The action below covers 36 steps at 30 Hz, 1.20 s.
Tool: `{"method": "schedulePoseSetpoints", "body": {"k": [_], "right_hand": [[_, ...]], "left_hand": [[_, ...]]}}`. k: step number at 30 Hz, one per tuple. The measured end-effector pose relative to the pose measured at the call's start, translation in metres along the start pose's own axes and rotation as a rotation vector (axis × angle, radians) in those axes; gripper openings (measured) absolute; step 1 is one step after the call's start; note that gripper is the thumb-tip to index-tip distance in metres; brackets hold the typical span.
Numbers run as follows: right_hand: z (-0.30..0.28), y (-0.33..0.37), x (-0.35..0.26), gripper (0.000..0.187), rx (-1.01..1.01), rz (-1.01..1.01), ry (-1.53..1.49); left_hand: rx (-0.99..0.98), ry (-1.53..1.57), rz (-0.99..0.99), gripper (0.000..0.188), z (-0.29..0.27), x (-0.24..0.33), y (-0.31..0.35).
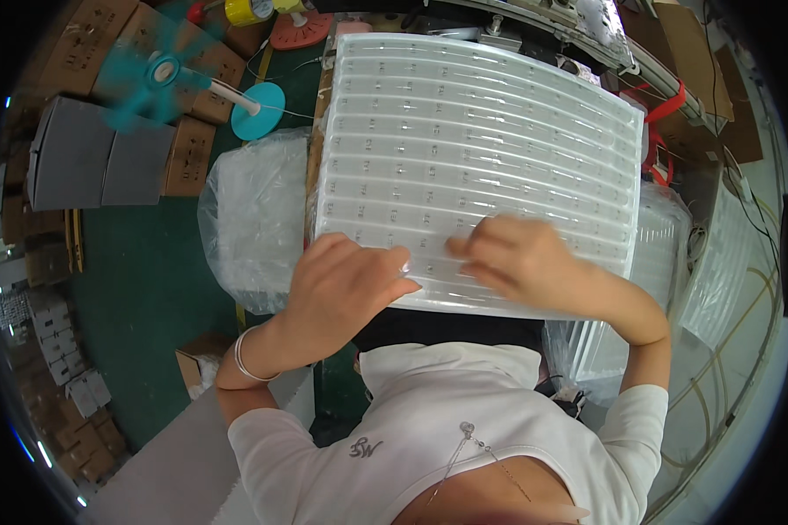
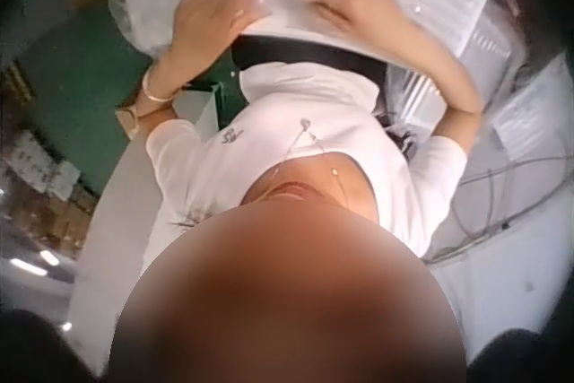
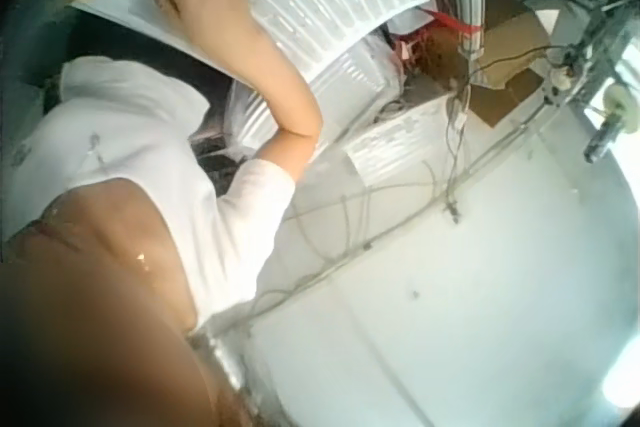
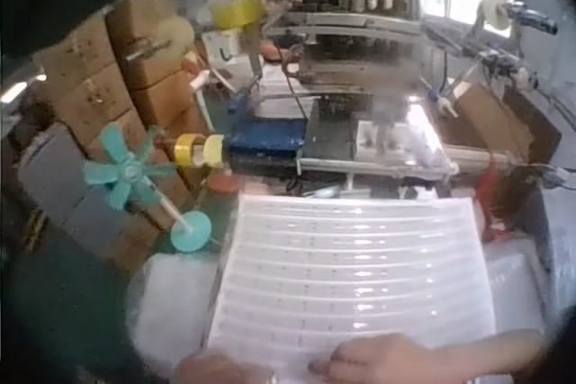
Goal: Placing components into a tray-like product at an industrial assembly station.
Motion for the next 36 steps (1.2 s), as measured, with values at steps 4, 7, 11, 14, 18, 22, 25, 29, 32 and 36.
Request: {"method": "schedulePoseSetpoints", "body": {"k": [4,7,11,14,18,22,25,29,32,36], "right_hand": [[0.051,0.017,-0.029,0.027,-0.21,-0.213,0.197],[0.068,0.025,-0.035,0.022,-0.271,-0.364,0.35],[0.075,0.03,-0.032,0.018,-0.291,-0.368,0.35],[0.078,0.032,-0.031,0.021,-0.295,-0.332,0.359],[0.087,0.035,-0.036,0.018,-0.334,-0.429,0.557],[0.072,0.022,-0.037,0.008,-0.246,-0.343,0.198],[0.032,0.004,-0.023,0.019,-0.106,-0.1,-0.29],[-0.062,-0.019,0.044,0.018,0.3,0.248,-0.243],[-0.111,-0.017,0.088,0.015,0.41,0.539,-0.299],[-0.175,-0.023,0.109,0.016,0.721,0.383,-0.04]], "left_hand": [[-0.017,-0.116,0.066,0.03,0.025,0.009,0.034],[-0.114,-0.362,0.142,0.029,0.033,0.006,0.059],[-0.19,-0.413,0.0,0.039,0.03,-0.008,0.075],[-0.234,-0.33,-0.083,0.044,0.021,-0.01,0.068],[-0.087,-0.283,-0.079,0.045,-0.007,-0.022,0.018],[0.112,-0.245,-0.027,0.04,-0.019,-0.036,-0.037],[0.219,-0.204,0.018,0.037,-0.009,-0.049,-0.078],[0.391,-0.18,0.096,0.039,0.014,-0.061,-0.145],[0.605,-0.158,0.063,0.043,0.029,-0.07,-0.208],[0.784,-0.356,0.254,0.041,0.049,-0.056,-0.278]]}}
Point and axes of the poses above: each hand's wrist, its own y-axis away from the middle knuckle, its own z-axis out of the palm, x = y × z, the point moved 8 cm from there along -y, towards the middle knuckle, and after that the axes turned 12 degrees about x, right-handed, at the moved point
